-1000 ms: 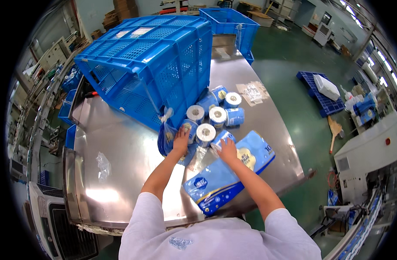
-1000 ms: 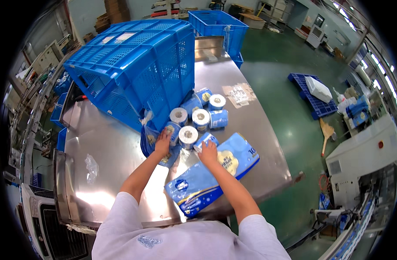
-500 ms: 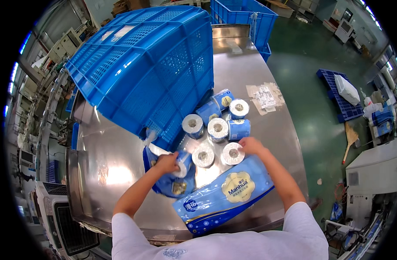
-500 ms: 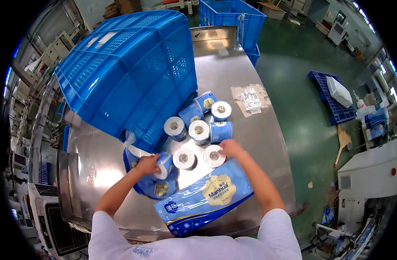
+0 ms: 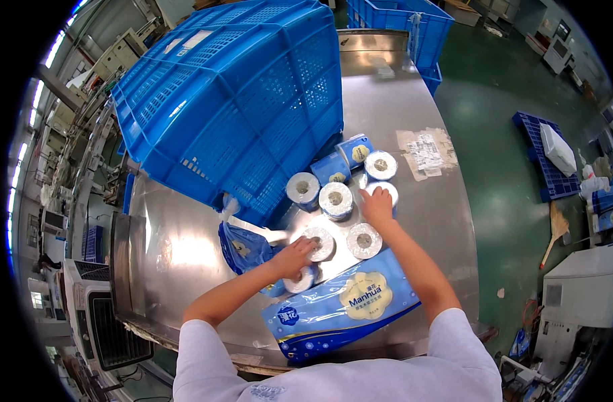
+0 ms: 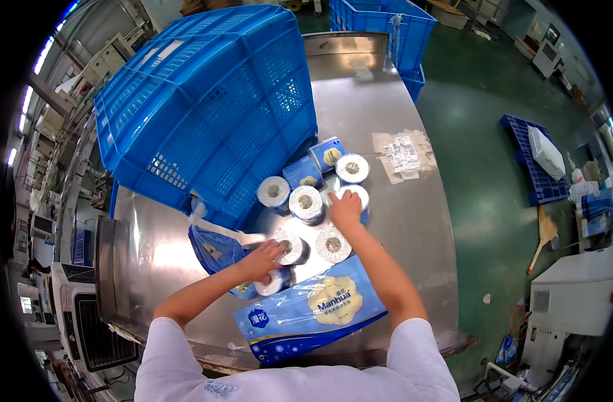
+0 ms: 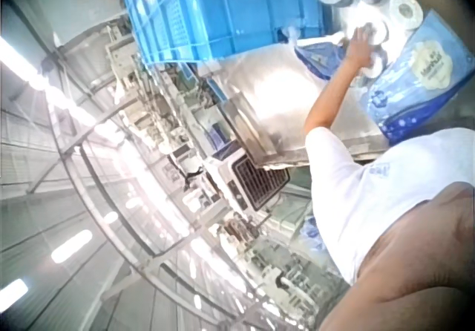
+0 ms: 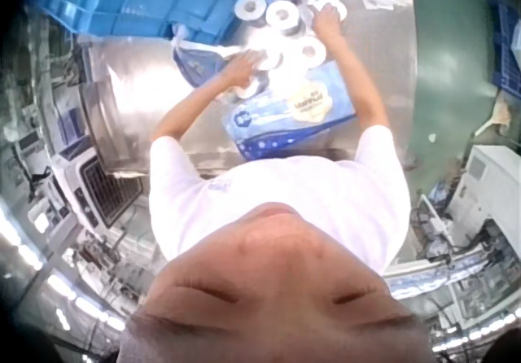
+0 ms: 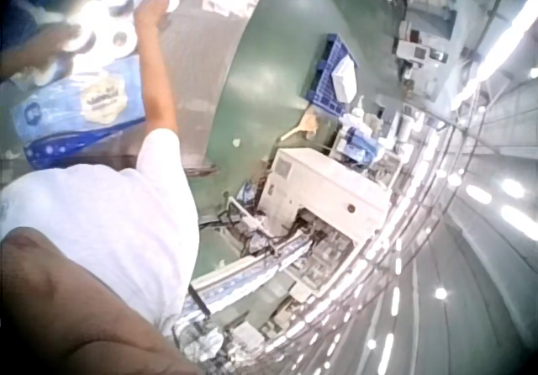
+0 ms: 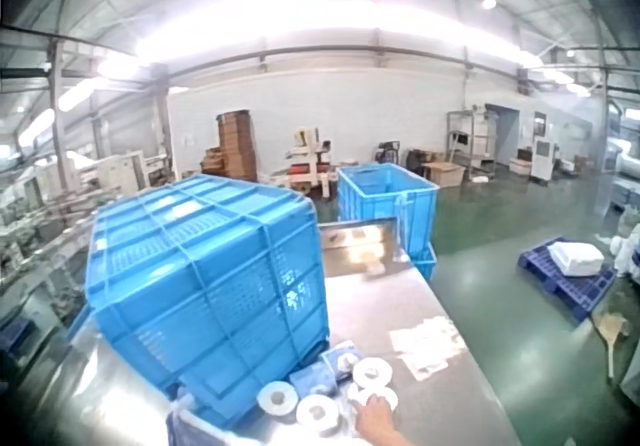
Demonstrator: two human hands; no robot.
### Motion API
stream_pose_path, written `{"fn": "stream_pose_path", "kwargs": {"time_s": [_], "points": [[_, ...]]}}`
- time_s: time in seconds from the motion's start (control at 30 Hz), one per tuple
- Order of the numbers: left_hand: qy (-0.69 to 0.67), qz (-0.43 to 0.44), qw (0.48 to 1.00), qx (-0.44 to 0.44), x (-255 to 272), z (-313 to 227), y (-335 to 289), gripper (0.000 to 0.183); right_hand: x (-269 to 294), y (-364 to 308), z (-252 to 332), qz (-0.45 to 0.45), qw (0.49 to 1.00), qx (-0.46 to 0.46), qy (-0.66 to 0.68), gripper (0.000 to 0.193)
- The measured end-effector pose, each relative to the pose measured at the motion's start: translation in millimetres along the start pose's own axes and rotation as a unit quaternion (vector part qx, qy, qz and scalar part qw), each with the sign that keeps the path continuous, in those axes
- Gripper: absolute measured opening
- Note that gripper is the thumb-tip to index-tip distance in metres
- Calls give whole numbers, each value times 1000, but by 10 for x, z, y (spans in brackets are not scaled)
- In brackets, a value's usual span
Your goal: The person unpacks multi-roll tissue paper packages from a blue crate, places the rolls onto a moving conveyor belt, and then collects the rolls from the belt into a blue crate. The person repeats this cycle of unpacking, loading, and collecting throughout the clip.
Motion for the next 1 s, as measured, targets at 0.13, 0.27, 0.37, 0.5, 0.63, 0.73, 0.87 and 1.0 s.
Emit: {"fn": "stream_pose_path", "kwargs": {"time_s": [0.13, 0.27, 0.37, 0.5, 0.63, 0.73, 0.87, 1.0], "points": [[127, -52, 990, -29, -64, -93, 150, 35, -58, 217, 138, 89, 973, -208, -37, 59], [61, -8, 997, 38, -238, 14, -6, 34, -273, 260, 399, 178, 933, -293, -111, 65], [55, -77, 994, 60, -163, 123, -185, 34, -718, 284, -114, 94, 973, -204, -54, 62], [63, -115, 982, 138, 127, 93, -541, 42, -671, 178, -378, 69, 988, -136, 4, 68], [5, -274, 927, 255, 324, 4, -1125, 49, 14, -162, -57, 17, 995, -91, -38, 78], [-11, -398, 850, 346, 745, -326, -1718, 46, 116, -80, -416, 4, 994, -80, -75, 62], [-66, -498, 718, 482, 987, -998, -2738, 42, 562, -12, -533, -11, 987, -135, 86, 58], [-123, -513, 573, 627, 376, -1839, -3674, 41, 1223, -251, 265, -229, 938, 117, 231, 47]]}}
Point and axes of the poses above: each hand's wrist, its own y-axis towards the middle knuckle, its own x-axis out of the back of the hand, z = x × y, the point moved 9 cm from there along y, towards the middle knuckle, and after that the axes turned 14 degrees about y, right-handed, at the moved point
